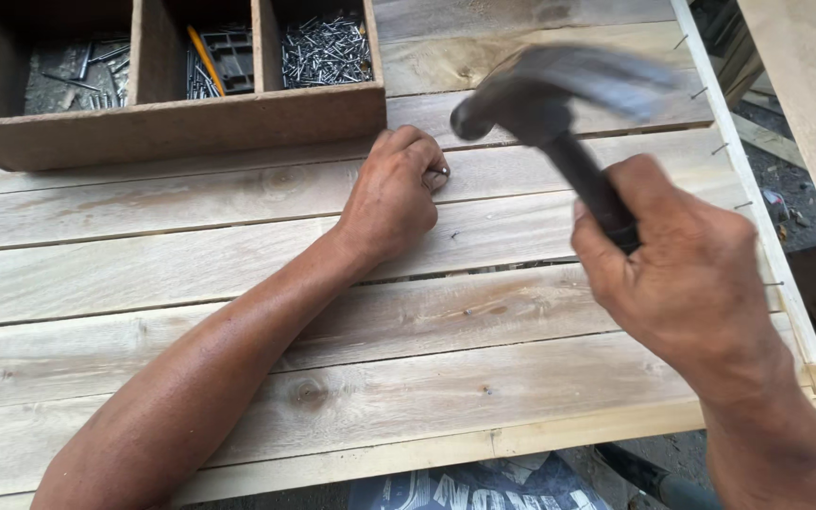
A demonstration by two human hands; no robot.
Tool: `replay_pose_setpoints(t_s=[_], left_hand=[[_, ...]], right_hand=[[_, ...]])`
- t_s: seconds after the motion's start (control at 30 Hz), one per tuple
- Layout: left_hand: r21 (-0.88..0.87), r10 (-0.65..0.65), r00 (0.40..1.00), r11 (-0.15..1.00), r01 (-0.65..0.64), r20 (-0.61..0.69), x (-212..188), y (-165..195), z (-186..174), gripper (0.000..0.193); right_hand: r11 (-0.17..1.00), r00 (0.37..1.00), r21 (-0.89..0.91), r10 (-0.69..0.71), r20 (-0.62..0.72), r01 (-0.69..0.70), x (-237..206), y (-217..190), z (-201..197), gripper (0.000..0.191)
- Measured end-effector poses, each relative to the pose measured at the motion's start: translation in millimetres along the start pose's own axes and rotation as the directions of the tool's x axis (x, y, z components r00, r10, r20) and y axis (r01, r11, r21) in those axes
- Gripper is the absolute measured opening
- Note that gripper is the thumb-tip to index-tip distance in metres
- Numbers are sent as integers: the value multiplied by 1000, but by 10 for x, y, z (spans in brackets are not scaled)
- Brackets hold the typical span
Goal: The person saws a wooden plank with a hand saw, then takes nails from a wooden box and hammers them into the planks of a wooden frame, driving nails one at a time across the surface.
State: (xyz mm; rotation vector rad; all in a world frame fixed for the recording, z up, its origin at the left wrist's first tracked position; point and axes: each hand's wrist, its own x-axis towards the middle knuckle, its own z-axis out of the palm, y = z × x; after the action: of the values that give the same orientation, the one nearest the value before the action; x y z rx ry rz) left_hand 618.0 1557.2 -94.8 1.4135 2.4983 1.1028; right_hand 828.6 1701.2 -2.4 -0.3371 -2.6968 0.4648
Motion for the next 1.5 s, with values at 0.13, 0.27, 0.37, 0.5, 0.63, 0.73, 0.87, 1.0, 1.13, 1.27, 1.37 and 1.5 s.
replay_pose_setpoints(t_s=[0.13,0.27,0.37,0.5,0.63,0.73,0.87,1.0,1.13,1.27,1.37,1.5], left_hand=[[2,-13,1000,1000,13,13,7,-17,-14,16],[22,8,1000,1000,-8,3,2,-12,15,22],[31,-21,999,999,20,29,0,14,-61,25],[186,384,885,920,-344,-262,194,-127,-506,23],[527,212,958,846,-80,-195,733,-633,-1051,12],[701,33,997,713,25,-69,1123,-984,-995,18],[719,-47,969,662,211,-241,1297,-1173,-736,12],[666,-3,983,735,126,-183,1228,-1170,-752,14],[661,63,979,745,84,-195,1086,-1125,-812,15],[444,13,971,891,98,-239,926,-1045,-814,17],[393,116,946,919,12,-301,732,-919,-840,19],[315,268,902,936,-160,-339,145,-662,-976,23]], right_hand=[[996,995,-58,67,70,-63,40,-79,100,12],[998,998,-36,-41,51,43,39,-151,169,15],[997,995,20,75,73,-77,-34,-175,86,14],[996,1000,93,13,16,-14,-74,-226,70,15],[992,999,127,15,-32,-11,-102,-302,128,16],[989,1000,145,3,-23,0,-97,-343,196,16],[985,1000,171,23,19,-26,-94,-307,252,15],[988,1000,150,26,9,-27,-115,-230,283,16],[985,1000,171,21,16,-23,-118,-231,296,16],[981,999,190,-38,25,33,-89,-312,280,15],[978,993,205,20,117,-44,-75,-401,276,13],[986,996,167,-29,81,15,-174,-603,279,15]])
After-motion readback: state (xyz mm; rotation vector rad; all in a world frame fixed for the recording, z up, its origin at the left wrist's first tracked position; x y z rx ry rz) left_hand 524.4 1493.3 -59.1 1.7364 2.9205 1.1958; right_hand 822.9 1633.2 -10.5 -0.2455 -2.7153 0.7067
